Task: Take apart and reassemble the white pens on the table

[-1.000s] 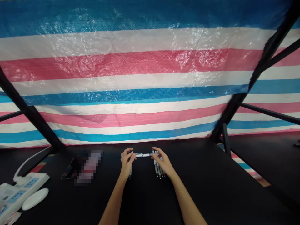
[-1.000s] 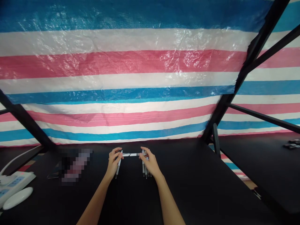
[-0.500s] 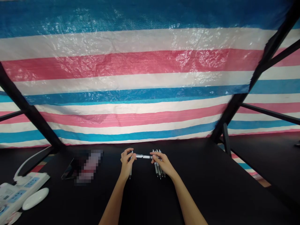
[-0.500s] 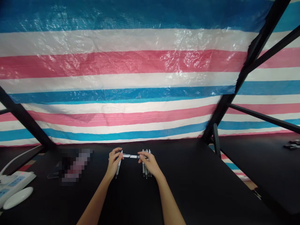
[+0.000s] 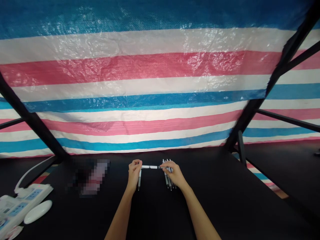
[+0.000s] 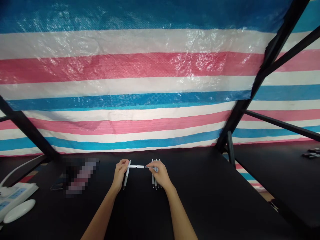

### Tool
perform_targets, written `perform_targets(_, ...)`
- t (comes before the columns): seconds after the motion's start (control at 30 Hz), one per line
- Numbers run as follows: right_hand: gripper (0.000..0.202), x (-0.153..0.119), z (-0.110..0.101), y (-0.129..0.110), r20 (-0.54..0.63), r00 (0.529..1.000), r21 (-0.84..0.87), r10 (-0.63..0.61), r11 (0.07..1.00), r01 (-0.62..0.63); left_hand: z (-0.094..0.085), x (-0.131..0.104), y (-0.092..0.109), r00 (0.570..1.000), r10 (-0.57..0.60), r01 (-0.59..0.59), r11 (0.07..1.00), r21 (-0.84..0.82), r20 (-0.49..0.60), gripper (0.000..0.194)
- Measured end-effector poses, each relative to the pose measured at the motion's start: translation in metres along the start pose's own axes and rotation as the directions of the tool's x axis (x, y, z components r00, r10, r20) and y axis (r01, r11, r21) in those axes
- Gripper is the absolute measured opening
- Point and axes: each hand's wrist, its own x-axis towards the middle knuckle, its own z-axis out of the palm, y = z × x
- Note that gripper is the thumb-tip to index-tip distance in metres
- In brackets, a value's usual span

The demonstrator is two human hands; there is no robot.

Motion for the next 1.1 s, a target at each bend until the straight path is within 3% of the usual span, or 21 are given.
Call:
perform_targets(0.17,0.017,0.001,-0.005,0.007,-0.068,0.997,-0.032,-0.036,0.999,0.034,-0.003,0.003,0.001,0.995,-0.094,0.095,0.979,-0.180,0.013,0.046)
perform_targets(0.53,0.017,0.000,-0.019,0.016,-0.098,0.995,0.003,0.012,1.000,-0.012,-0.010,0.006,0.005,0.964,-0.265,0.242,0.915,-0.324,-0.028,0.029)
perform_targets(1.1,0.015,0.001,-0.018,0.017,-0.108,0.994,0.039,0.010,0.999,-0.006,-0.007,0.006,0.002,0.957,-0.291,0.269,0.895,-0.356,-0.008,0.029)
